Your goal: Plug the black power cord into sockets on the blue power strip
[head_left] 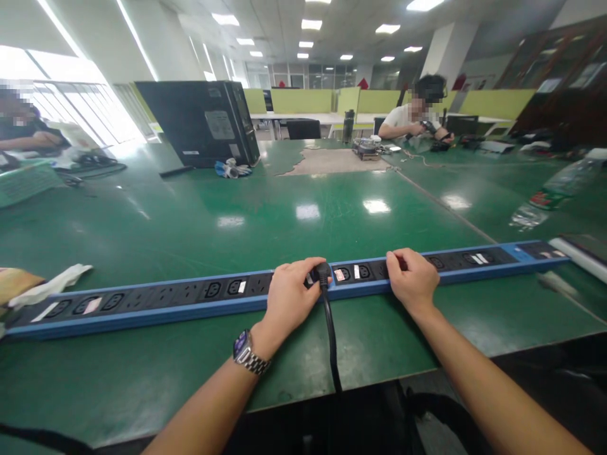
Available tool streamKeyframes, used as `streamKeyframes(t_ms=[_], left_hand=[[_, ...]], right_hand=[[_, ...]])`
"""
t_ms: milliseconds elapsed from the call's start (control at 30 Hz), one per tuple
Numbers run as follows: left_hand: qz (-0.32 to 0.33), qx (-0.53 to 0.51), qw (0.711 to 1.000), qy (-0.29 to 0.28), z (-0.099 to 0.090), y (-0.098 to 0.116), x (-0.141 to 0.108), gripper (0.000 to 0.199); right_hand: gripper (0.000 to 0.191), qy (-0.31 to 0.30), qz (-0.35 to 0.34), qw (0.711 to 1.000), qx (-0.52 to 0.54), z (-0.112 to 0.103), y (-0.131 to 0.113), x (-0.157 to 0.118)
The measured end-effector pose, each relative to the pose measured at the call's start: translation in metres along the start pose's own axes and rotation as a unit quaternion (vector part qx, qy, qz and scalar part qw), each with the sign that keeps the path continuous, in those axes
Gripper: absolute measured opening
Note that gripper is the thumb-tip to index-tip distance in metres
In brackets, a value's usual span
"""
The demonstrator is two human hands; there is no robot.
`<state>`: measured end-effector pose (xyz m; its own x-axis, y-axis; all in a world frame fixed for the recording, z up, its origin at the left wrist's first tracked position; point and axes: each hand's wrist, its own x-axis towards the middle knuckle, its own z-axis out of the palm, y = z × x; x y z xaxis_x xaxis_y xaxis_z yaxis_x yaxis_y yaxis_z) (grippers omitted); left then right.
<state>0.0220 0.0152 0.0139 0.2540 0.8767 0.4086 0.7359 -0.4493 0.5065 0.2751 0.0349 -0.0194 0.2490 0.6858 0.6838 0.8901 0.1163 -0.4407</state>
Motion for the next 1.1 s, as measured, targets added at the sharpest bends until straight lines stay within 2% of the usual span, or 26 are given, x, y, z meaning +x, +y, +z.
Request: streamKeyframes(t_ms=[67,133,200,267,333,400,467,533,600,633,700,733,800,867,933,1100], left_hand=[[0.013,0.036,0.999,-0.003,-0.001,-0.001,-0.003,0.03],[0.018,0.064,0.998,0.001,-0.001,-0.001,-0.005,0.033],[0.02,0.078,0.997,-0.001,0.0,-0.001,-0.006,0.034],[0.026,0.084,0.996,-0.017,0.0,-0.003,-0.007,0.035],[0.025,0.099,0.994,-0.034,0.0,-0.003,-0.008,0.043],[0.03,0.138,0.989,-0.05,0.0,-0.003,-0.009,0.054],[0.041,0.185,0.98,-0.067,0.0,-0.001,-0.009,0.066],[0.053,0.221,0.97,-0.082,0.0,0.001,-0.01,0.073],[0.057,0.239,0.966,-0.085,0.001,0.003,-0.009,0.078],[0.058,0.243,0.965,-0.084,0.002,0.003,-0.009,0.08],[0.06,0.243,0.965,-0.083,0.003,0.003,-0.009,0.081],[0.059,0.242,0.965,-0.082,0.003,0.002,-0.009,0.081],[0.06,0.241,0.965,-0.082,0.004,0.001,-0.009,0.079],[0.063,0.241,0.965,-0.081,0.004,0.001,-0.01,0.079],[0.064,0.243,0.965,-0.078,0.004,0.001,-0.01,0.079],[0.061,0.246,0.964,-0.078,0.003,0.002,-0.011,0.076]], right_hand=[[0.032,-0.012,0.027,0.999,0.028,-0.007,-0.009,0.0],[0.033,-0.059,0.056,0.994,0.077,-0.015,-0.028,-0.003],[0.035,-0.163,0.076,0.974,0.14,-0.018,-0.055,-0.008],[0.043,-0.279,0.076,0.939,0.183,-0.012,-0.085,-0.012],[0.044,-0.349,0.057,0.913,0.204,-0.003,-0.109,-0.012],[0.034,-0.384,0.047,0.893,0.229,-0.003,-0.126,-0.002],[0.025,-0.383,0.075,0.873,0.292,-0.021,-0.133,0.017],[0.026,-0.302,0.117,0.869,0.373,-0.055,-0.131,0.041],[0.032,-0.136,0.111,0.895,0.411,-0.092,-0.117,0.063],[0.032,-0.085,0.084,0.914,0.388,-0.104,-0.106,0.07],[0.03,-0.204,0.077,0.941,0.259,-0.112,-0.078,0.074],[0.028,-0.26,0.067,0.943,0.199,-0.108,-0.062,0.071],[0.034,-0.331,0.04,0.933,0.134,-0.089,-0.035,0.06],[0.041,-0.353,0.016,0.93,0.107,-0.069,-0.018,0.049],[0.042,-0.344,-0.008,0.935,0.081,-0.055,-0.011,0.041],[0.035,-0.307,-0.094,0.947,-0.029,-0.039,-0.019,0.033]])
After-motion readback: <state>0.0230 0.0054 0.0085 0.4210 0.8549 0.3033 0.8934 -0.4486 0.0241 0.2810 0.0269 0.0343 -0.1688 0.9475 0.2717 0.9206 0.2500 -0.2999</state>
